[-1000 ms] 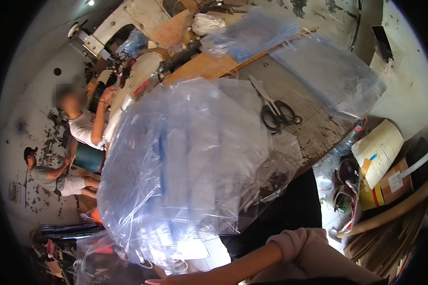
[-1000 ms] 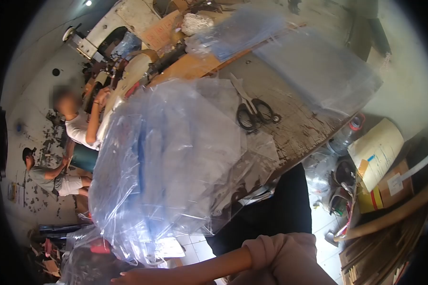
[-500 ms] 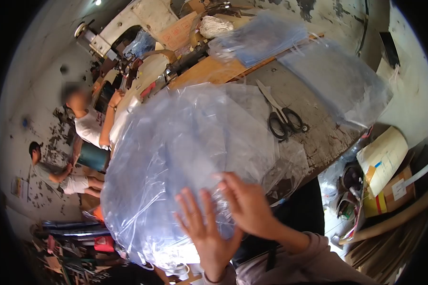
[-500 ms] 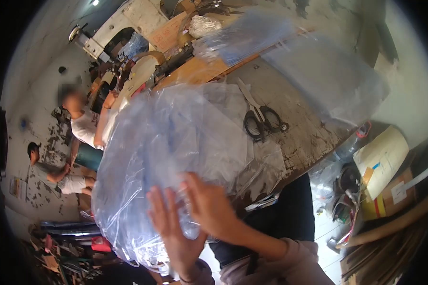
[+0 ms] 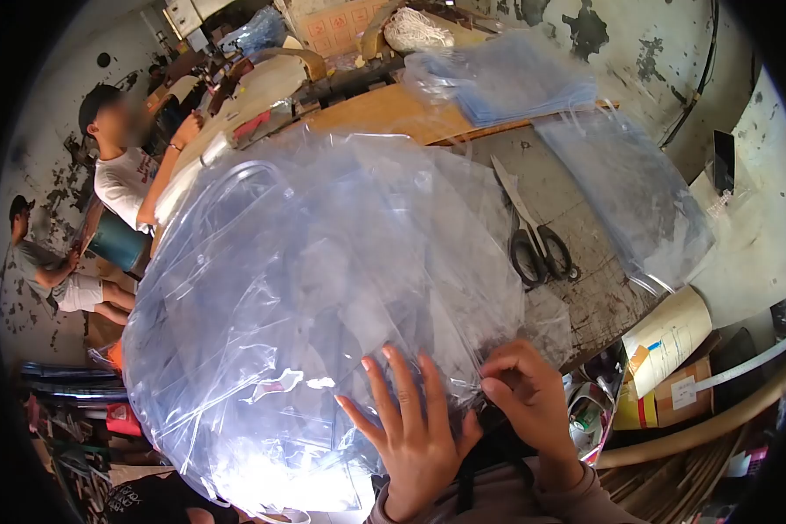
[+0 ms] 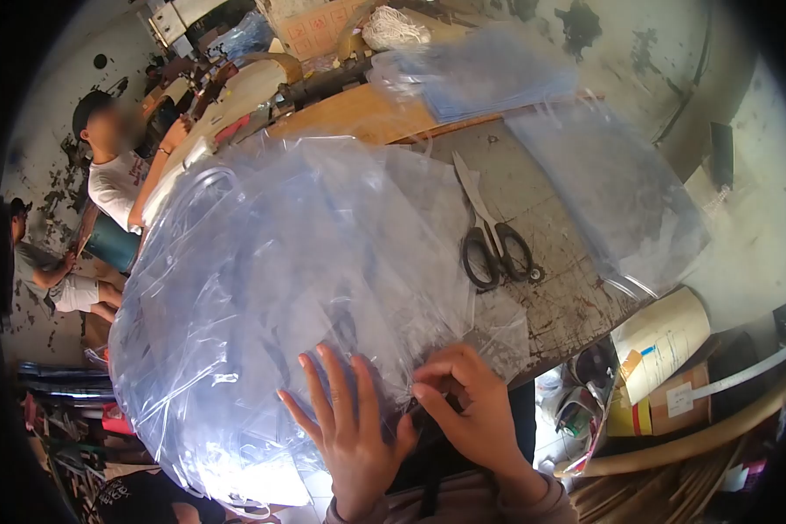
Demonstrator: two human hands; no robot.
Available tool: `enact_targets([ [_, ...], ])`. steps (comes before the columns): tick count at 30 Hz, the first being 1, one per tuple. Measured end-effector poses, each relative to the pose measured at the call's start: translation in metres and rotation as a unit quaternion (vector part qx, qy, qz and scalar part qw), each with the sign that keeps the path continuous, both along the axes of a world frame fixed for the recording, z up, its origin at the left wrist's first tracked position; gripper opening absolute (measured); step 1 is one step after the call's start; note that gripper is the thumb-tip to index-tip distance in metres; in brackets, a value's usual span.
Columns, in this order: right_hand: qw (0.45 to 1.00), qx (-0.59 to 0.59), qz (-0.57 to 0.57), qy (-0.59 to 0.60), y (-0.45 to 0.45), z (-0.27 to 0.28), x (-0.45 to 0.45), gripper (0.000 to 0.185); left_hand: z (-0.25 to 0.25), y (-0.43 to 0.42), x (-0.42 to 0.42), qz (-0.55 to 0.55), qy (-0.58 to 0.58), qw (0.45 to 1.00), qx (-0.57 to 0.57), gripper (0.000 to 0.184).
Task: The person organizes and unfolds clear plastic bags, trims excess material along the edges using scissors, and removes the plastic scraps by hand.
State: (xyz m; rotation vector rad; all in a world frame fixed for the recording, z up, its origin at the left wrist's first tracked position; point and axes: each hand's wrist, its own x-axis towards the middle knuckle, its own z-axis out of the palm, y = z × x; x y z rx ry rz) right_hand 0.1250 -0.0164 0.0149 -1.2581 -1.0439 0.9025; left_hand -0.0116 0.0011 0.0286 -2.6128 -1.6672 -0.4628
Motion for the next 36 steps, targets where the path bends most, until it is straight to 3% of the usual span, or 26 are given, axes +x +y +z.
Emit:
enact_targets([
  [1,0.997,-0.009,0.028,0.075,-0.002,-0.001,0.002,0.009,0.001,-0.001,-0.002,-0.007,-0.002,1.0,-0.003,0.064],
  [4,0.985,-0.052,0.07,0.149,-0.006,-0.003,0.01,0.007,0.003,-0.002,-0.005,-0.019,-0.021,1.0,-0.009,0.061],
  [15,0.98,-0.097,0.08,0.153,-0.004,0.007,0.011,0.013,0.003,-0.002,-0.007,-0.022,-0.042,0.998,-0.03,0.057],
  [17,0.98,-0.1,0.079,0.153,-0.004,0.008,0.01,0.013,0.006,-0.004,-0.007,-0.014,-0.001,0.999,-0.037,0.067],
  [21,0.982,-0.087,0.088,0.14,-0.004,0.01,0.011,0.014,0.003,-0.005,-0.005,-0.004,-0.016,1.0,-0.019,0.067],
  [36,0.973,-0.086,0.129,0.169,-0.003,0.009,0.018,0.008,0.002,-0.004,-0.006,-0.005,-0.038,0.999,-0.019,0.056],
])
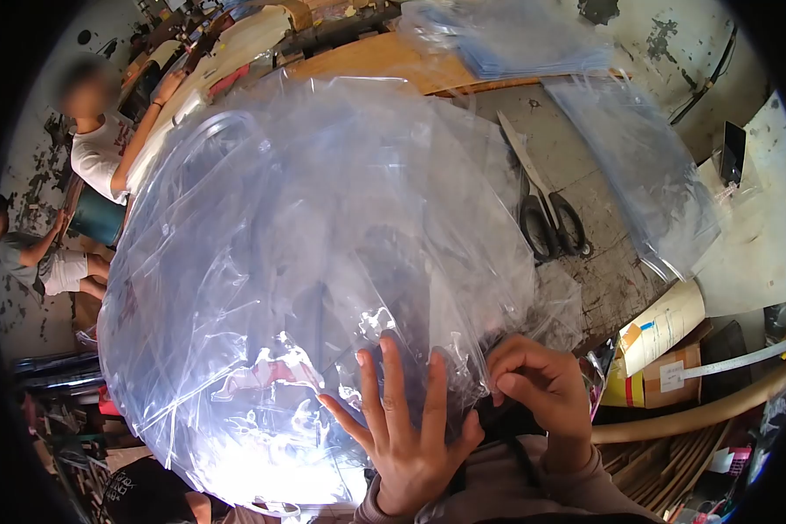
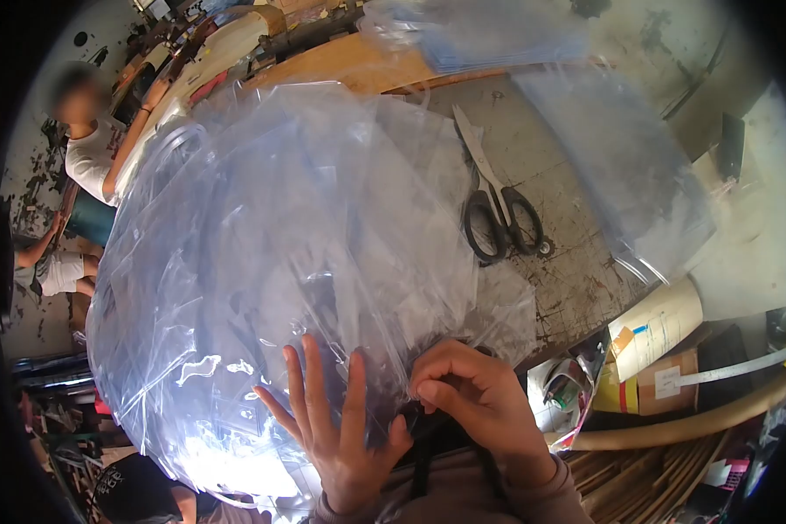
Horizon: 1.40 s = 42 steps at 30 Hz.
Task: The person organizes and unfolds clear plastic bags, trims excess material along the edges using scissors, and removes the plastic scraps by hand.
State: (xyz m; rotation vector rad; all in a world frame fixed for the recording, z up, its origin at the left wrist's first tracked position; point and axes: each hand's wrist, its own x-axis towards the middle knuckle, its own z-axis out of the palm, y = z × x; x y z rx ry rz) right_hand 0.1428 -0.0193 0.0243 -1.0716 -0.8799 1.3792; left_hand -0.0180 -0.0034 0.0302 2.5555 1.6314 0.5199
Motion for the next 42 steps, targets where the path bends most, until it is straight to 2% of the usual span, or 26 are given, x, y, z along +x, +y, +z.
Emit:
enact_targets([
  [6,1.0,0.01,0.008,0.009,0.0,-0.005,0.0,0.008,-0.003,0.0,0.002,0.008,0.007,1.0,0.014,0.055],
  [11,1.0,0.019,-0.006,0.017,0.002,-0.003,-0.003,0.007,-0.003,0.0,0.003,0.001,-0.048,0.999,0.022,0.042],
  [13,0.986,0.054,-0.035,-0.155,0.005,0.0,-0.004,0.006,-0.004,0.0,0.003,-0.001,-0.055,0.998,0.027,0.039],
  [14,0.986,0.051,-0.034,-0.155,0.008,0.0,-0.004,0.006,-0.004,0.0,0.003,-0.006,-0.061,0.998,0.034,0.036],
  [16,0.967,0.091,-0.034,-0.235,0.014,0.002,-0.005,0.005,-0.006,-0.001,0.003,-0.003,-0.069,0.997,0.036,0.033],
  [17,0.967,0.091,-0.034,-0.236,0.015,0.003,-0.006,0.005,-0.008,-0.001,0.004,0.001,-0.078,0.996,0.043,0.031],
  [19,0.991,0.035,-0.018,-0.127,0.018,0.008,-0.007,0.004,-0.012,-0.001,0.003,0.0,-0.081,0.995,0.056,0.03],
  [28,0.999,-0.005,0.002,-0.032,0.019,0.006,-0.004,0.009,-0.012,-0.001,0.004,0.003,-0.087,0.993,0.075,0.026],
  [32,0.999,-0.009,0.013,-0.036,0.019,0.006,0.0,0.011,-0.013,0.001,0.001,-0.038,-0.075,0.992,0.092,0.03],
  [39,0.999,-0.01,0.029,-0.012,0.02,0.007,0.004,0.012,-0.014,0.0,0.002,-0.022,-0.088,0.991,0.101,0.03],
  [42,0.999,-0.005,0.035,-0.026,0.021,0.008,0.004,0.01,-0.016,0.001,0.0,-0.047,-0.078,0.988,0.122,0.037],
])
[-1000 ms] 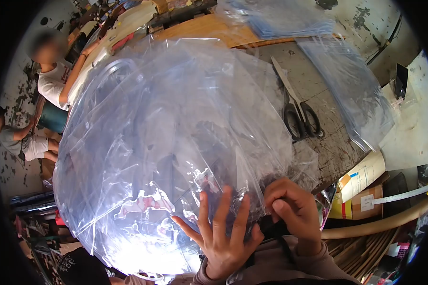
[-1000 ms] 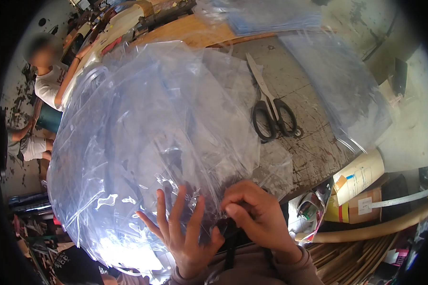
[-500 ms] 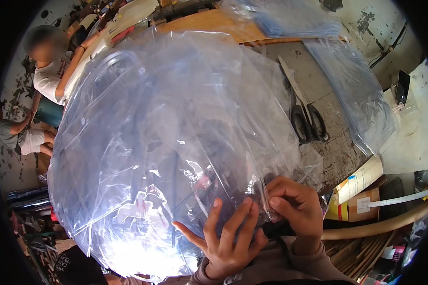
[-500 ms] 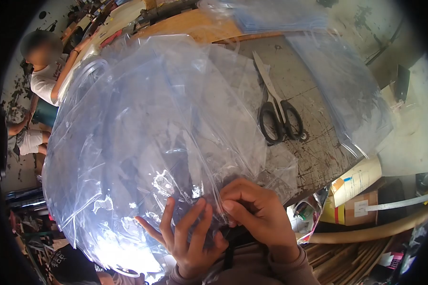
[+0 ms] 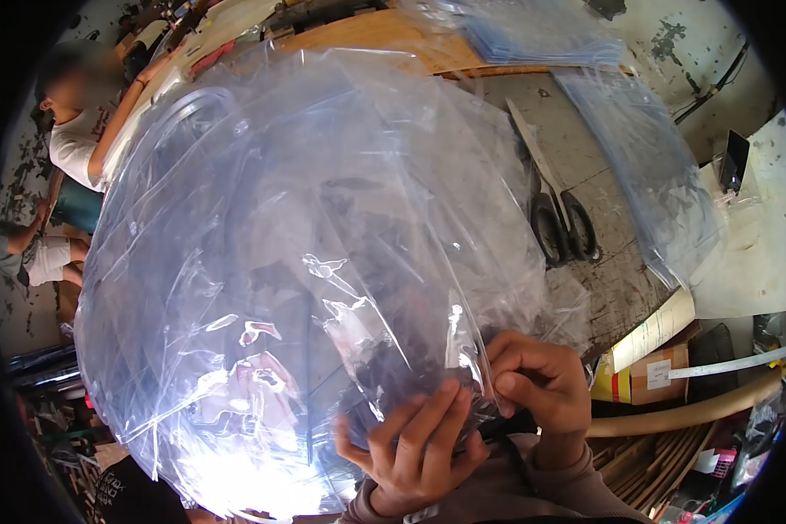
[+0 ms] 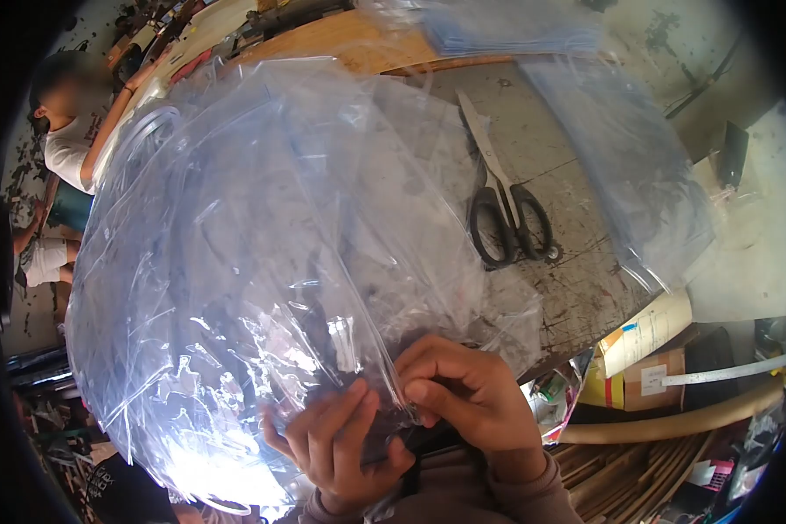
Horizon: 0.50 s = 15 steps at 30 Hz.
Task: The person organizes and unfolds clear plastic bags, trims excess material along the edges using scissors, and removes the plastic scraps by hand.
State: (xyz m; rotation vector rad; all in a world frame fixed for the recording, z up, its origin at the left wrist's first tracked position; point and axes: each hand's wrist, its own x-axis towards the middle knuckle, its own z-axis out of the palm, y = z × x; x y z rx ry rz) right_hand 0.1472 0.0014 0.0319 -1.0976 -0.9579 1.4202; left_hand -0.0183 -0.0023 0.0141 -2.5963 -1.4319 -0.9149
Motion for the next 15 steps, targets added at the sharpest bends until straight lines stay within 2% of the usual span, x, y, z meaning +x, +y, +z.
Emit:
enact_targets([
  [2,1.0,0.0,0.007,-0.008,0.0,0.0,-0.002,0.009,-0.001,-0.002,0.001,0.006,-0.093,0.994,-0.05,0.031],
  [3,0.986,0.117,0.017,-0.113,0.001,-0.001,-0.004,0.008,-0.003,-0.003,0.002,0.01,-0.087,0.995,-0.049,0.031],
  [4,0.949,0.232,0.026,-0.213,0.001,-0.002,-0.006,0.01,-0.005,-0.002,0.003,0.005,-0.15,0.988,-0.04,0.034],
  [5,0.951,0.231,0.029,-0.202,0.001,-0.002,-0.011,0.01,-0.003,-0.002,0.002,0.001,-0.209,0.977,-0.031,0.038],
  [6,0.94,0.253,0.016,-0.229,0.002,0.0,-0.016,0.014,-0.007,-0.003,-0.004,-0.038,-0.281,0.955,-0.087,0.038],
  [8,0.924,0.261,-0.002,-0.281,0.0,0.004,-0.022,0.021,-0.005,-0.008,-0.011,-0.017,-0.278,0.954,-0.109,0.037],
  [10,0.935,0.236,-0.015,-0.264,-0.004,0.001,-0.028,0.024,-0.005,-0.012,-0.009,0.014,-0.347,0.925,-0.152,0.033],
  [11,0.943,0.208,-0.032,-0.258,-0.005,0.0,-0.03,0.027,-0.002,-0.012,-0.011,0.016,-0.345,0.926,-0.151,0.033],
  [14,0.933,0.232,-0.036,-0.273,-0.006,-0.004,-0.029,0.031,0.007,-0.01,-0.014,0.048,-0.247,0.955,-0.154,0.037],
  [15,0.933,0.231,-0.037,-0.273,-0.006,-0.003,-0.029,0.031,0.002,-0.013,-0.012,0.063,-0.349,0.914,-0.198,0.035],
])
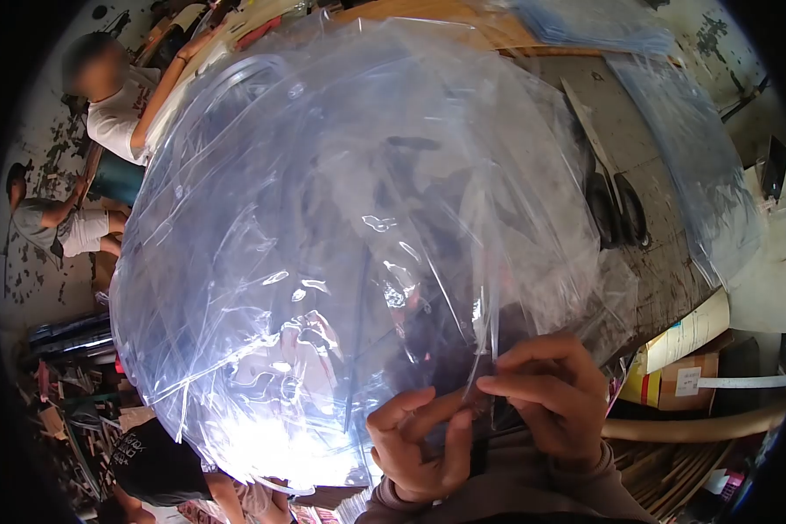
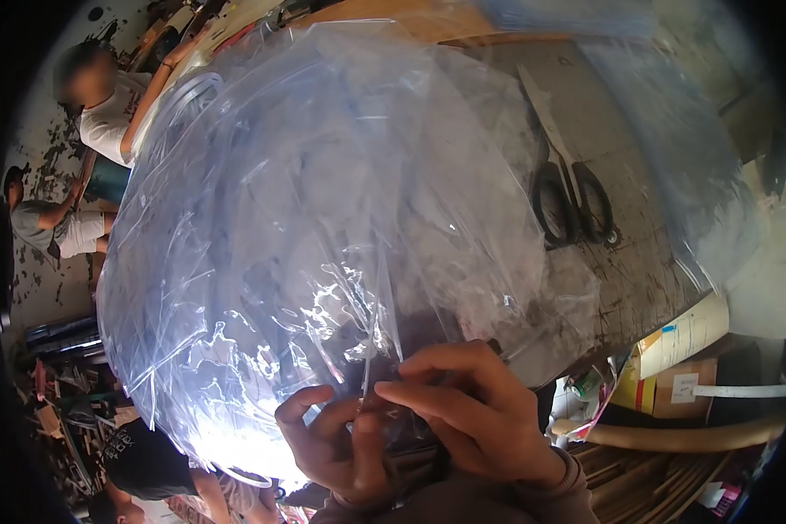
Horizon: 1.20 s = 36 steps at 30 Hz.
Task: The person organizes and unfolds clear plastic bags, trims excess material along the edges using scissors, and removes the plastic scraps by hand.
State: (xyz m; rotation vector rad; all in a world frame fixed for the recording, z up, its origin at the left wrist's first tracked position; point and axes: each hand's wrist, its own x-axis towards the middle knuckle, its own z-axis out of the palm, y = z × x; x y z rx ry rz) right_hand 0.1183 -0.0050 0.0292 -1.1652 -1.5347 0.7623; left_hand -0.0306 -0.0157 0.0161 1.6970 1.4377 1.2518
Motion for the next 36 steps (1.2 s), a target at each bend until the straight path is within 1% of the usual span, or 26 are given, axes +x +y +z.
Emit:
enact_targets([
  [1,1.0,-0.001,0.001,-0.001,0.0,0.002,0.0,0.031,-0.003,-0.002,0.001,0.02,-0.108,0.993,-0.047,0.034],
  [2,1.0,-0.002,0.002,-0.003,0.0,0.003,-0.001,0.032,-0.005,-0.004,-0.001,0.019,-0.108,0.993,-0.047,0.034],
  [4,1.0,0.001,0.002,-0.005,0.0,0.004,-0.001,0.031,-0.004,-0.003,-0.004,-0.008,-0.168,0.984,-0.058,0.029],
  [5,1.0,0.004,0.003,-0.006,0.0,0.004,-0.002,0.031,-0.002,-0.002,-0.003,-0.008,-0.168,0.984,-0.058,0.029],
  [7,1.0,0.002,0.002,-0.007,0.0,0.005,-0.003,0.031,0.002,0.001,-0.002,-0.026,-0.213,0.975,-0.065,0.027],
  [10,1.0,-0.003,0.0,-0.003,0.0,0.006,-0.004,0.031,0.004,0.0,-0.002,-0.021,-0.242,0.967,-0.077,0.027],
  [17,1.0,-0.002,-0.002,-0.004,0.0,0.004,-0.005,0.029,0.005,0.001,-0.005,-0.042,-0.24,0.966,-0.083,0.026],
  [23,1.0,-0.003,0.001,0.006,0.001,0.002,-0.004,0.03,0.005,0.001,-0.003,-0.034,-0.274,0.956,-0.095,0.024],
  [25,1.0,-0.003,-0.004,0.014,0.001,0.001,-0.005,0.029,0.002,0.002,-0.004,-0.057,-0.237,0.968,-0.056,0.024],
  [26,1.0,-0.003,-0.009,0.023,0.001,0.0,-0.005,0.028,0.002,0.002,-0.004,-0.057,-0.238,0.968,-0.056,0.024],
  [28,1.0,-0.008,-0.012,0.022,0.001,0.001,-0.005,0.028,0.001,0.002,-0.002,-0.04,-0.164,0.985,-0.034,0.02],
  [29,1.0,-0.013,-0.016,0.022,0.001,0.001,-0.005,0.027,-0.001,0.001,-0.002,-0.04,-0.165,0.985,-0.034,0.02],
  [31,0.999,-0.015,-0.018,0.028,0.002,0.0,-0.005,0.027,-0.003,0.0,-0.003,-0.017,-0.125,0.991,-0.039,0.014],
  [36,0.999,-0.015,-0.015,0.037,0.003,-0.001,-0.004,0.026,-0.008,0.001,-0.004,-0.025,-0.141,0.989,-0.017,0.012],
])
